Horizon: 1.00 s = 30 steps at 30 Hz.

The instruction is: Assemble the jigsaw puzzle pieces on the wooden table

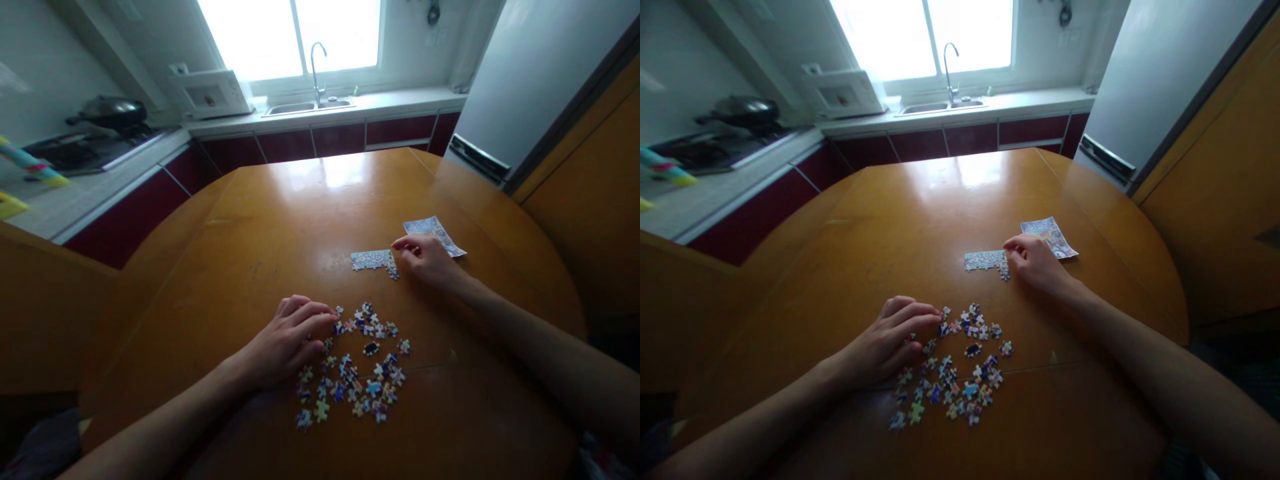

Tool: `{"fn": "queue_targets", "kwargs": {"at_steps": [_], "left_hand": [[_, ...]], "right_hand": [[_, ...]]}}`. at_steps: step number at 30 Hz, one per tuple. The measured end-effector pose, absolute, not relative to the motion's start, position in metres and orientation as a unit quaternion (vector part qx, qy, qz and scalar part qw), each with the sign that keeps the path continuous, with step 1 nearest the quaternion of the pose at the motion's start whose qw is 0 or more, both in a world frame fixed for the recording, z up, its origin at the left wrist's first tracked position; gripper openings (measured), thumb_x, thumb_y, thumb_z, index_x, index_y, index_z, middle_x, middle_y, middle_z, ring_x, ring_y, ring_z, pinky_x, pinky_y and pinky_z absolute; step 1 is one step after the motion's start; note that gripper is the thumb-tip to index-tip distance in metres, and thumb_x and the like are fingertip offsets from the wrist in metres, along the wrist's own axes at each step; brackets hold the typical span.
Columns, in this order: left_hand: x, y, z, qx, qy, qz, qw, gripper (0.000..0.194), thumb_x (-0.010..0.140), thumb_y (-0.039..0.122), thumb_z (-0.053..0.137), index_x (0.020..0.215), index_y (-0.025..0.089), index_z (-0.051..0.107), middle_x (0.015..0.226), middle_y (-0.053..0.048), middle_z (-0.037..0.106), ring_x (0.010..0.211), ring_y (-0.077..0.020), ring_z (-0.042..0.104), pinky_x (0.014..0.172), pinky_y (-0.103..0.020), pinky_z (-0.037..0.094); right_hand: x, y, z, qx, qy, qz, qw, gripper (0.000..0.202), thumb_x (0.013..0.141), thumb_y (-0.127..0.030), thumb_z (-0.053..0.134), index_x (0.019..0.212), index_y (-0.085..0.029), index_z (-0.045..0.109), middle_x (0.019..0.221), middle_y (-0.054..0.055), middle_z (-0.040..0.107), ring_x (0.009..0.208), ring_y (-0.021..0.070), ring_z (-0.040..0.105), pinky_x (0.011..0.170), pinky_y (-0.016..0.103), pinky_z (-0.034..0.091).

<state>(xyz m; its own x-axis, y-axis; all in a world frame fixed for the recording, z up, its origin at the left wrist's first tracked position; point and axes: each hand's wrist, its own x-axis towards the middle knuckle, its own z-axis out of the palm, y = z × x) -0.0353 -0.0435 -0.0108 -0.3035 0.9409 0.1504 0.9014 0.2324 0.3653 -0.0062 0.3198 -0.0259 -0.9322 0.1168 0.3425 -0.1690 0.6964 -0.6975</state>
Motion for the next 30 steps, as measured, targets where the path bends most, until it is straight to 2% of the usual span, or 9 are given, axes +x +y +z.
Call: {"fn": "queue_targets", "kwargs": {"at_steps": [5,17,23,30], "left_hand": [[-0.0366,-0.0442,-0.0135,0.589,0.787,0.173,0.062,0.041,0.103,0.038,0.05,0.143,0.027,0.052,0.152,-0.003,0.05,0.13,-0.0273,0.038,0.11,-0.04,0.031],[-0.0374,-0.0438,-0.0136,0.588,0.788,0.16,0.088,0.043,0.104,0.043,0.047,0.144,0.027,0.05,0.156,-0.002,0.045,0.134,-0.0283,0.036,0.112,-0.043,0.03],[-0.0367,-0.0446,-0.0127,0.586,0.795,0.146,0.064,0.042,0.104,0.041,0.046,0.144,0.031,0.051,0.151,-0.002,0.05,0.13,-0.0288,0.038,0.111,-0.043,0.03],[-0.0357,-0.0464,-0.0166,0.577,0.803,0.143,0.035,0.048,0.104,0.044,0.045,0.15,0.033,0.045,0.136,-0.007,0.055,0.122,-0.029,0.042,0.108,-0.045,0.035]], "right_hand": [[-0.0057,0.3192,-0.0259,0.011,-0.9,0.393,0.187,0.02,0.085,-0.016,0.056,0.093,-0.017,0.074,0.092,0.008,0.075,0.08,0.021,0.067,0.07,0.034,0.053],[-0.006,0.3193,-0.0258,0.009,-0.901,0.392,0.186,0.021,0.084,-0.015,0.055,0.092,-0.017,0.075,0.088,0.007,0.074,0.078,0.0201,0.066,0.069,0.034,0.051],[-0.0063,0.3191,-0.0265,0.011,-0.901,0.394,0.18,0.02,0.084,-0.016,0.056,0.092,-0.017,0.075,0.088,0.007,0.075,0.078,0.0204,0.066,0.069,0.034,0.051],[-0.0044,0.3176,-0.0223,0.013,-0.898,0.4,0.182,0.019,0.085,-0.015,0.057,0.092,-0.016,0.074,0.091,0.009,0.074,0.081,0.021,0.065,0.07,0.035,0.051]]}}
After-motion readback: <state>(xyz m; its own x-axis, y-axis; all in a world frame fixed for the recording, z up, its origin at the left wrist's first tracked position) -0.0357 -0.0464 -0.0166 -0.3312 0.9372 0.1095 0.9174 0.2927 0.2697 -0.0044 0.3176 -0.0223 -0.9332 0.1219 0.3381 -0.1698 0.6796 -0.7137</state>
